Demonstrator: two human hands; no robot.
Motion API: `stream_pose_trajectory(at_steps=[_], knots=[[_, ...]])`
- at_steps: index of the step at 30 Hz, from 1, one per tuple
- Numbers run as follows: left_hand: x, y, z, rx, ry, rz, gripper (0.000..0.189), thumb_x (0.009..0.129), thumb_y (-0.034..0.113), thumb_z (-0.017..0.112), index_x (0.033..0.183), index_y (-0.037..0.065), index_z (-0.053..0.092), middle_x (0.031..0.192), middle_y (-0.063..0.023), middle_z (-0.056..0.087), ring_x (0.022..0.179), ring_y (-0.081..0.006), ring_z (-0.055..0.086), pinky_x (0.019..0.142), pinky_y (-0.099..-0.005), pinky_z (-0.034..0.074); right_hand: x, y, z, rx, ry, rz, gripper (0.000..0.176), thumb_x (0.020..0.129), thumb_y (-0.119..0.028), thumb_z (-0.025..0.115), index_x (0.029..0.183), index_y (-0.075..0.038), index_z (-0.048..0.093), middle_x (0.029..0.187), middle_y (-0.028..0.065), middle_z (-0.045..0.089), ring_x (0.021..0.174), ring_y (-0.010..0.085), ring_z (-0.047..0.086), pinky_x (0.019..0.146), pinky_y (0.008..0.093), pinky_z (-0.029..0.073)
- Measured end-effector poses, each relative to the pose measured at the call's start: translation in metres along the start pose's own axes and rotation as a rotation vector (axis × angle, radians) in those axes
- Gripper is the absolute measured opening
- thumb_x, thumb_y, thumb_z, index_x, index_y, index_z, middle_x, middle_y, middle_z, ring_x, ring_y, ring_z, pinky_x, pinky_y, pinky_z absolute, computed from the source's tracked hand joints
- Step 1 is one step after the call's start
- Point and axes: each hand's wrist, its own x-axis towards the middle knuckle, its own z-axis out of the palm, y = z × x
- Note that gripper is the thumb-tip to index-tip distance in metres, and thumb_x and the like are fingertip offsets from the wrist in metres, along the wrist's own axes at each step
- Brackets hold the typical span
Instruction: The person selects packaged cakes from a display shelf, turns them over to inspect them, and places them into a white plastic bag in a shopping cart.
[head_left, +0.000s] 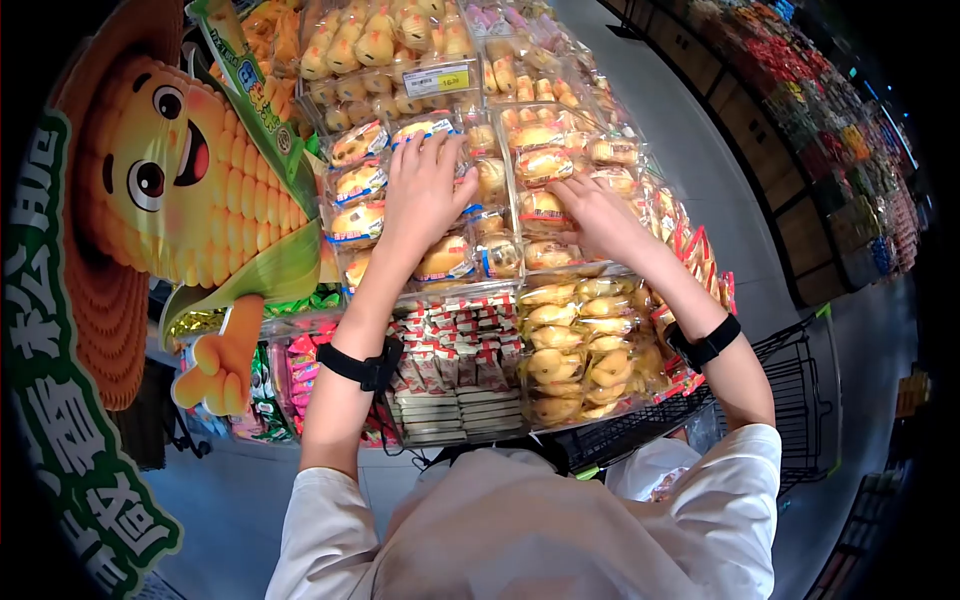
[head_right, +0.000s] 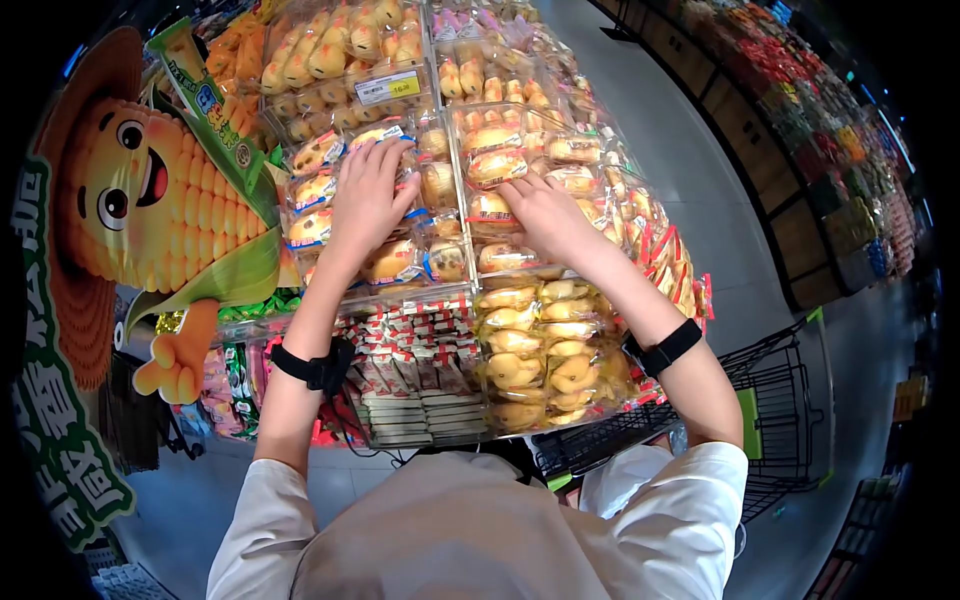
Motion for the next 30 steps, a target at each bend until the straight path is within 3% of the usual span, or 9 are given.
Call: stream_pose_trajectory(at_steps=[3,6,9,12,15,18,24,30], knots=[[0.002,0.001,-0.002,0.019,-0.016,-0.015,0.041,0.086,0.031,0.054,0.119,0.007,0.051,0.122,-0.0126,0.052,0.118,-0.0339,0.044,0.105,-0.0465,0.028,0.006,0.003,-0.015,0.120,0.072,-0.052,0.052,0.064,-0.010,0.073,0.111,-0.003,0.051,0.102,0.0130,0.057,0.104,0.0307,0.050,0.092,0.0398,0.040],[0.000,0.001,-0.003,0.031,-0.018,-0.013,0.039,0.087,0.030,0.054,0.119,0.008,0.051,0.121,-0.0114,0.053,0.119,-0.0323,0.044,0.105,-0.0455,0.028,0.005,-0.012,-0.057,0.167,0.222,0.047,0.048,0.068,-0.009,0.070,0.111,-0.002,0.050,0.106,0.0150,0.053,0.105,0.0310,0.050,0.089,0.0403,0.041],[0.000,0.003,-0.004,0.033,0.002,-0.008,0.038,0.087,0.029,0.054,0.118,0.008,0.051,0.120,-0.0110,0.054,0.118,-0.0311,0.045,0.105,-0.0457,0.029,0.010,-0.021,-0.079,0.215,0.208,-0.055,0.046,0.071,-0.008,0.069,0.111,-0.002,0.050,0.104,0.0155,0.050,0.102,0.0310,0.050,0.086,0.0394,0.043],[0.000,-0.002,0.001,-0.020,-0.005,-0.003,0.040,0.086,0.032,0.055,0.117,0.006,0.053,0.120,-0.0147,0.053,0.118,-0.0367,0.043,0.103,-0.0493,0.030,0.016,-0.041,-0.079,0.111,0.029,-0.121,0.045,0.070,-0.008,0.069,0.112,-0.003,0.052,0.100,0.0143,0.049,0.099,0.0310,0.051,0.084,0.0391,0.045],[0.000,-0.002,0.001,-0.033,-0.006,-0.006,0.040,0.086,0.032,0.055,0.117,0.007,0.053,0.119,-0.0143,0.053,0.118,-0.0371,0.043,0.103,-0.0497,0.029,0.021,-0.057,-0.070,-0.006,0.069,-0.162,0.037,0.067,-0.007,0.071,0.102,-0.003,0.059,0.098,0.0136,0.050,0.098,0.0300,0.052,0.082,0.0396,0.046],[0.001,0.001,-0.004,0.015,-0.004,0.003,0.039,0.087,0.030,0.054,0.119,0.008,0.051,0.119,-0.0104,0.054,0.117,-0.0300,0.046,0.104,-0.0457,0.030,0.028,-0.069,-0.070,-0.081,0.070,-0.183,0.023,0.067,-0.009,0.071,0.088,-0.001,0.064,0.096,0.0138,0.052,0.098,0.0288,0.053,0.079,0.0391,0.049],[0.000,0.000,-0.002,0.014,-0.016,-0.021,0.040,0.086,0.032,0.055,0.119,0.009,0.052,0.119,-0.0107,0.054,0.118,-0.0318,0.045,0.104,-0.0457,0.030,0.044,-0.070,-0.070,-0.121,-0.042,-0.138,0.022,0.066,-0.015,0.074,0.080,0.000,0.066,0.096,0.0158,0.055,0.099,0.0288,0.055,0.081,0.0376,0.051],[-0.001,-0.004,-0.006,-0.127,-0.030,-0.054,0.033,0.096,0.023,0.035,0.120,0.011,0.053,0.119,-0.0113,0.054,0.118,-0.0311,0.044,0.103,-0.0431,0.029,0.055,-0.061,-0.067,-0.051,-0.118,-0.065,0.029,0.066,-0.019,0.076,0.082,0.002,0.065,0.103,0.0178,0.055,0.102,0.0310,0.053,0.086,0.0388,0.048]])
